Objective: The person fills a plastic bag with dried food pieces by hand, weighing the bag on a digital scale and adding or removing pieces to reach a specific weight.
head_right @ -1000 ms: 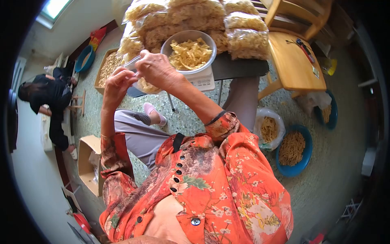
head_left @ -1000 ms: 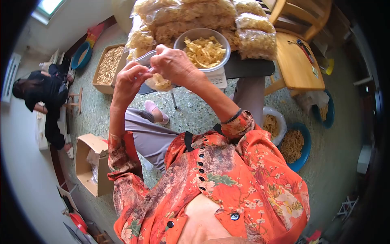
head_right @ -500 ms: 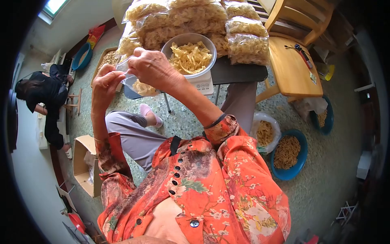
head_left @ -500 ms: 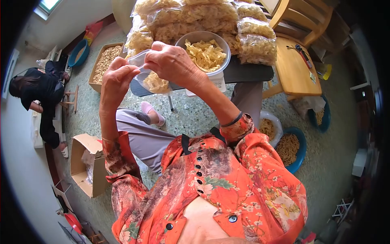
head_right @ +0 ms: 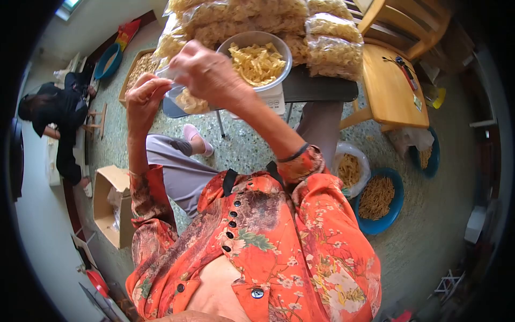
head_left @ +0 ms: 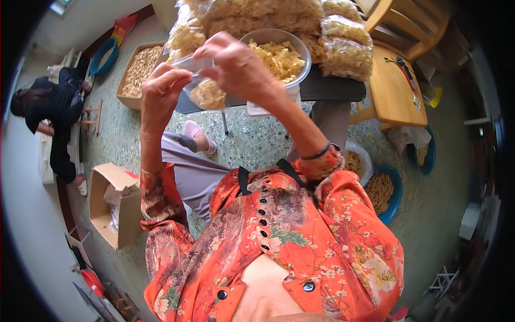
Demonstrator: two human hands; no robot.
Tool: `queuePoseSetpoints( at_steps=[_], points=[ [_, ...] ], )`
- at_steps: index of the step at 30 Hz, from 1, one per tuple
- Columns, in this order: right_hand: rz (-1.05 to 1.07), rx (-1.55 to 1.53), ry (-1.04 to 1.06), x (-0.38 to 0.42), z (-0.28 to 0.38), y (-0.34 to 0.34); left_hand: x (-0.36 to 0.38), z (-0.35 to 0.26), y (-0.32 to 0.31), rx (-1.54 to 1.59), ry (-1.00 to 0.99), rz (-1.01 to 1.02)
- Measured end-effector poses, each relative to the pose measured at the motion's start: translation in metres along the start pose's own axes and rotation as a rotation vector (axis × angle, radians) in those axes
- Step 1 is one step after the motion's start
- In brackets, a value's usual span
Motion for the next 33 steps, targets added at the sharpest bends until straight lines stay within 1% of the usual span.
queuePoseSetpoints(
  at_steps=[1, 2, 3, 5, 6, 7, 9, 10, 12, 14, 17, 18, 19, 20, 21, 24, 27, 29, 31, 32, 33],
  points=[
    [-0.046, -0.012, 0.049, -0.004, -0.005, 0.011, 0.001, -0.002, 0.000, 0.000, -0.044, -0.019],
    [-0.107, 0.003, 0.117, -0.007, -0.009, 0.027, 0.004, 0.000, 0.001, -0.046, 0.003, 0.032],
    [-0.087, 0.018, 0.059, -0.009, -0.013, 0.046, 0.006, 0.001, 0.001, -0.053, 0.020, 0.023],
    [-0.077, -0.018, -0.091, -0.011, -0.048, 0.069, 0.008, 0.001, -0.002, 0.012, 0.013, -0.019],
    [-0.030, 0.094, -0.141, -0.010, -0.053, 0.083, 0.010, 0.002, -0.002, 0.022, 0.020, -0.035],
    [0.011, 0.134, -0.195, -0.008, -0.066, 0.092, 0.011, 0.002, -0.003, 0.023, 0.026, -0.043],
    [0.054, 0.147, -0.290, -0.002, -0.085, 0.099, 0.011, 0.000, -0.003, -0.038, 0.037, -0.010],
    [0.062, 0.146, -0.288, 0.002, -0.090, 0.101, 0.009, -0.001, -0.002, -0.062, 0.024, -0.004],
    [0.175, 0.268, -0.308, 0.007, -0.092, 0.100, 0.006, -0.003, -0.001, -0.040, -0.001, -0.043],
    [0.188, 0.251, -0.304, 0.008, -0.092, 0.092, 0.004, -0.003, 0.000, 0.049, -0.046, -0.132],
    [0.208, 0.241, -0.312, 0.006, -0.093, 0.078, 0.005, -0.007, -0.006, 0.016, -0.027, -0.146],
    [0.199, 0.293, -0.289, 0.005, -0.095, 0.072, 0.006, -0.008, -0.010, -0.019, -0.075, -0.133],
    [0.190, 0.345, -0.265, 0.004, -0.097, 0.068, 0.007, -0.010, -0.012, -0.024, -0.074, -0.135],
    [0.243, 0.400, -0.338, 0.004, -0.094, 0.068, 0.009, -0.013, -0.012, -0.036, -0.054, -0.140],
    [0.243, 0.396, -0.333, 0.005, -0.092, 0.067, 0.010, -0.015, -0.013, -0.050, -0.034, -0.145],
    [0.298, 0.494, -0.413, 0.005, -0.093, 0.061, 0.008, -0.025, -0.012, -0.058, -0.059, -0.168],
    [0.345, 0.499, -0.436, 0.005, -0.092, 0.054, 0.005, -0.030, -0.013, -0.040, -0.048, -0.183],
    [0.310, 0.477, -0.416, 0.006, -0.092, 0.054, 0.004, -0.027, -0.016, -0.001, -0.057, -0.243],
    [0.275, 0.333, -0.493, 0.006, -0.089, 0.058, 0.003, -0.027, -0.018, -0.011, -0.068, -0.243],
    [0.221, 0.269, -0.436, 0.005, -0.088, 0.060, 0.004, -0.026, -0.020, -0.019, -0.075, -0.224],
    [0.219, 0.268, -0.429, 0.003, -0.090, 0.063, 0.003, -0.025, -0.021, -0.028, -0.083, -0.205]
  ],
)
Point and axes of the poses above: each hand's wrist, its own x-axis away from the middle knuckle, its own y-axis out of the back of the hand, z = x × y, the point moved 4 cm from there along -x, towards the middle knuckle, and after that the axes turned 12 degrees about -y, right-handed, at the moved point
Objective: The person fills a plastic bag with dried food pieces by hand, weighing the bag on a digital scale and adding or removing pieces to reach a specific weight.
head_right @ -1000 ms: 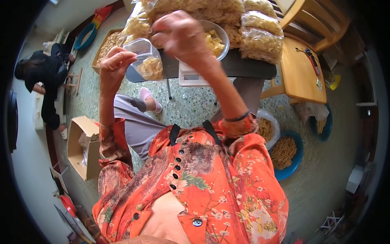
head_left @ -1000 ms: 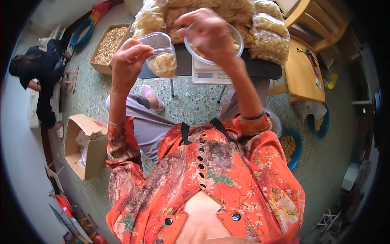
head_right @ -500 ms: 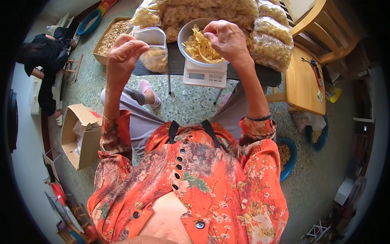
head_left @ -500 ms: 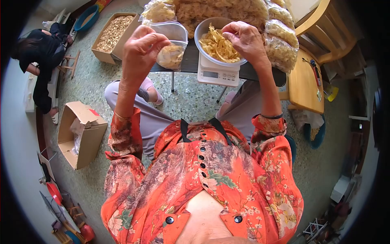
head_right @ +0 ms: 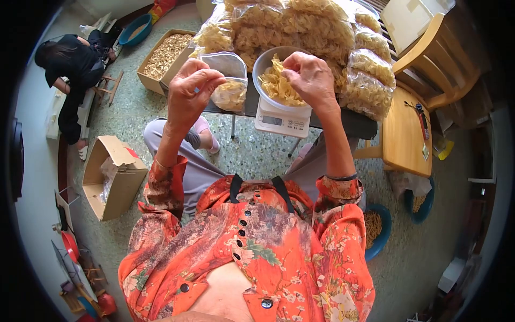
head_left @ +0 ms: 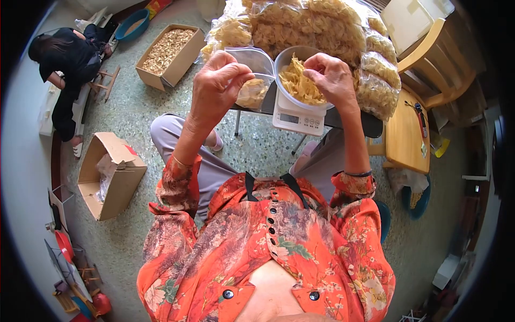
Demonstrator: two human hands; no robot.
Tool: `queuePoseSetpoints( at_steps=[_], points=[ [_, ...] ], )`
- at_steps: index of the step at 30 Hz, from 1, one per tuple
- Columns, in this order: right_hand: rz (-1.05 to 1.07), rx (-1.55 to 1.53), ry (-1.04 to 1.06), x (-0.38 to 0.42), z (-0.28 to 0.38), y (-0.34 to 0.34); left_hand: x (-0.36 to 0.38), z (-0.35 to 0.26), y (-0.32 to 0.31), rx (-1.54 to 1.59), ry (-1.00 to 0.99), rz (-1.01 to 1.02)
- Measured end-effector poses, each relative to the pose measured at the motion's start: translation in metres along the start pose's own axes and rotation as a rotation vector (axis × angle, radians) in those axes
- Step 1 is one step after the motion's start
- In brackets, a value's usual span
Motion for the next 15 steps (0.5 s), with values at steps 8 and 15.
queuePoseSetpoints(
  at_steps=[8, 15],
  points=[
    [-0.172, -0.463, -0.033, -0.001, -0.009, 0.022, -0.001, 0.001, -0.005, 0.005, 0.001, 0.007],
    [-0.362, -0.615, 0.007, 0.004, 0.003, 0.036, -0.001, 0.003, -0.008, 0.023, 0.001, -0.003]
  ],
)
Point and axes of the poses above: each hand's wrist, its own x-axis away from the middle knuckle, its own y-axis out of the back of the hand, z = x × y, the point moved 4 cm from there along -x, towards the middle knuckle, and after that the axes turned 12 degrees about -y, right-handed, at the moved point
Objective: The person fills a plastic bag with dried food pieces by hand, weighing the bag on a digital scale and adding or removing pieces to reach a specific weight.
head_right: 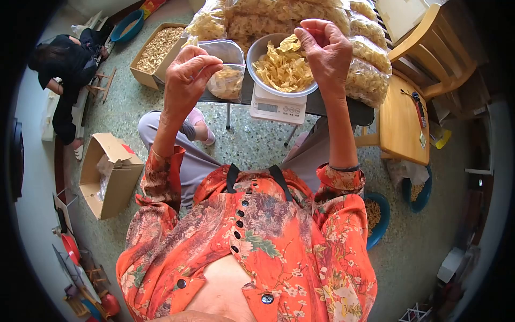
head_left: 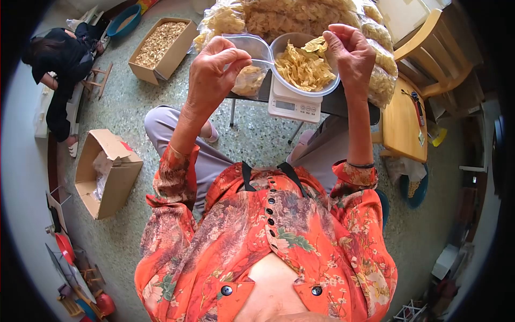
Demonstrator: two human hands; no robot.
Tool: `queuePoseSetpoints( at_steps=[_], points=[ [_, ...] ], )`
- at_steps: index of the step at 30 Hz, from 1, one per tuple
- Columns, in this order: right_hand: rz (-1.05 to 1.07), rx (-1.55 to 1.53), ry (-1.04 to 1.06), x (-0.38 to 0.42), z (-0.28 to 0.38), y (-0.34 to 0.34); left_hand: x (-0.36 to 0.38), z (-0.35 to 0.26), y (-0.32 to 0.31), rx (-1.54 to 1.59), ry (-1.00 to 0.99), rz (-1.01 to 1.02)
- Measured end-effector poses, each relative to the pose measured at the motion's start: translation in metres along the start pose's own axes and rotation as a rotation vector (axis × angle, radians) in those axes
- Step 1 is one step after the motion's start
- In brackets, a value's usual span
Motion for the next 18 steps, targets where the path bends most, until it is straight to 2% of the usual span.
queuePoseSetpoints(
  at_steps=[5, 9, 11, 12, 13, 15, 17, 18],
  points=[
    [-0.017, -0.222, -0.023, 0.007, 0.019, -0.018, 0.000, -0.002, -0.001, -0.023, -0.007, 0.018],
    [-0.004, -0.347, 0.056, 0.022, 0.036, -0.053, 0.002, -0.003, -0.005, -0.018, 0.019, 0.008],
    [0.014, -0.125, 0.188, 0.034, 0.042, -0.071, 0.002, -0.005, -0.006, -0.029, 0.003, -0.004],
    [0.066, -0.010, 0.210, 0.038, 0.043, -0.079, 0.002, -0.007, -0.005, -0.040, -0.013, -0.015],
    [0.162, 0.151, 0.329, 0.035, 0.034, -0.089, 0.003, -0.007, -0.005, -0.041, -0.011, -0.014],
    [0.190, 0.263, 0.402, 0.040, 0.032, -0.089, 0.006, -0.007, -0.001, -0.062, -0.011, -0.027],
    [0.056, 0.238, 0.479, 0.032, 0.035, -0.072, 0.009, -0.002, 0.001, -0.056, -0.013, -0.038],
    [-0.006, 0.224, 0.438, 0.026, 0.033, -0.060, 0.011, -0.001, 0.003, -0.054, -0.018, -0.049]
  ],
)
Point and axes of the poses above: each hand's wrist, its own x-axis away from the middle knuckle, its own y-axis out of the back of the hand, z = x × y, the point moved 4 cm from there along -x, towards the middle knuckle, and after that the axes turned 12 degrees about -y, right-handed, at the moved point
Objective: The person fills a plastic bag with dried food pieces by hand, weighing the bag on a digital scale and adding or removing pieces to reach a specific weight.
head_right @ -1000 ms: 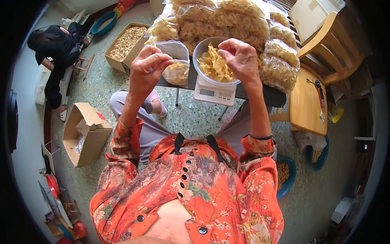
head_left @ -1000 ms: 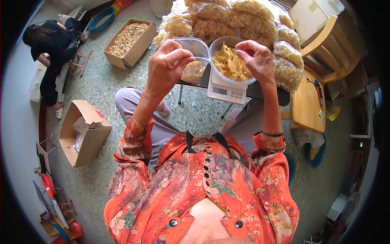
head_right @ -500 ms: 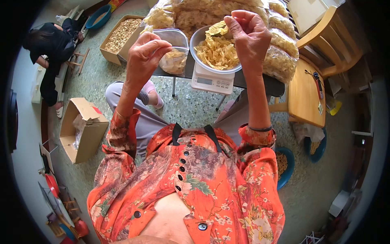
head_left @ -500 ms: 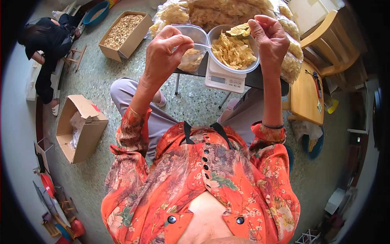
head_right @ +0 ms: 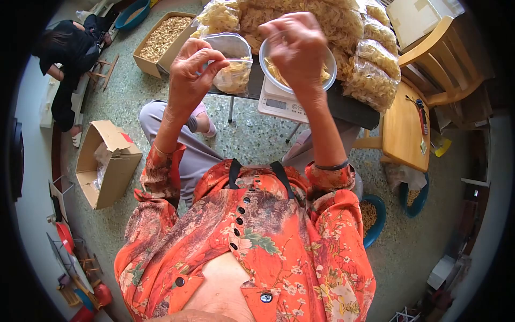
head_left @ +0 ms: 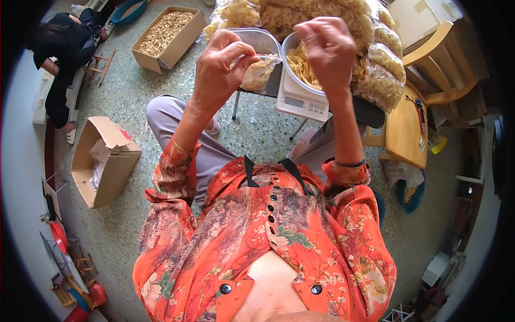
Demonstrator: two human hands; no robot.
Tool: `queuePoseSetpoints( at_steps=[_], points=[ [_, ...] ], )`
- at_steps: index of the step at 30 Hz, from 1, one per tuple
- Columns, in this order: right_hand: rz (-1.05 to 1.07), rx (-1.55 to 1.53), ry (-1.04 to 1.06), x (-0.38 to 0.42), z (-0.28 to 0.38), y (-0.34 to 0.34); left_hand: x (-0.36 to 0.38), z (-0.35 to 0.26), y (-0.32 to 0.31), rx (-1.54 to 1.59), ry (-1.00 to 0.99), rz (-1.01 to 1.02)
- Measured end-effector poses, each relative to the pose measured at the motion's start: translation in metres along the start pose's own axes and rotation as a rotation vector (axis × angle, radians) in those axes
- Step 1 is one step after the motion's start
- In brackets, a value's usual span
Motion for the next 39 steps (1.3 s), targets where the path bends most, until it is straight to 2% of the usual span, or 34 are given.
queuePoseSetpoints(
  at_steps=[1, 3, 4, 6, 8, 10, 16, 19, 21, 23, 25, 27, 30, 34, 39],
  points=[
    [-0.027, 0.048, -0.058, -0.004, -0.009, 0.010, 0.002, 0.001, 0.001, 0.003, 0.005, -0.005],
    [0.127, 0.118, -0.198, -0.007, -0.036, 0.022, 0.002, 0.001, 0.004, -0.007, 0.004, -0.016],
    [0.130, 0.123, -0.193, -0.005, -0.047, 0.027, 0.002, 0.001, 0.004, -0.001, 0.014, -0.014],
    [0.372, 0.294, -0.320, 0.002, -0.061, 0.023, 0.002, 0.001, 0.002, 0.013, 0.034, -0.011],
    [0.437, 0.335, -0.263, 0.009, -0.066, 0.020, 0.003, 0.001, 0.000, 0.025, 0.055, -0.002],
    [0.438, 0.317, -0.233, 0.014, -0.070, 0.012, 0.002, 0.001, -0.002, 0.013, 0.031, 0.018],
    [0.434, 0.522, -0.101, 0.019, -0.066, -0.003, 0.000, 0.000, -0.001, 0.004, 0.039, 0.052],
    [0.395, 0.424, -0.148, 0.018, -0.070, 0.000, 0.001, 0.002, -0.001, 0.015, 0.038, 0.057],
    [0.264, 0.268, -0.270, 0.012, -0.068, 0.011, 0.000, 0.001, -0.001, 0.014, 0.037, 0.060],
    [0.219, 0.280, -0.280, 0.008, -0.068, 0.019, 0.000, 0.000, -0.001, 0.013, 0.034, 0.060],
    [0.181, 0.027, -0.479, 0.005, -0.074, 0.029, -0.002, -0.001, -0.001, 0.033, 0.080, 0.065],
    [0.145, -0.052, -0.500, 0.002, -0.076, 0.034, -0.003, 0.000, -0.003, 0.036, 0.059, 0.063],
    [0.079, -0.342, -0.632, 0.001, -0.067, 0.041, -0.003, 0.002, -0.005, 0.048, 0.033, 0.054],
    [0.035, -0.453, -0.551, -0.004, -0.038, 0.041, -0.003, 0.002, -0.010, 0.047, 0.002, 0.059],
    [-0.034, -0.420, -0.484, -0.013, -0.017, 0.039, -0.005, 0.001, -0.013, 0.059, -0.003, 0.073]
  ],
)
Point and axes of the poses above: each hand's wrist, its own x-axis away from the middle knuckle, its own y-axis out of the back of the hand, z = x × y, the point moved 4 cm from there along -x, towards the middle knuckle, and after that the axes turned 12 degrees about -y, right-handed, at the moved point
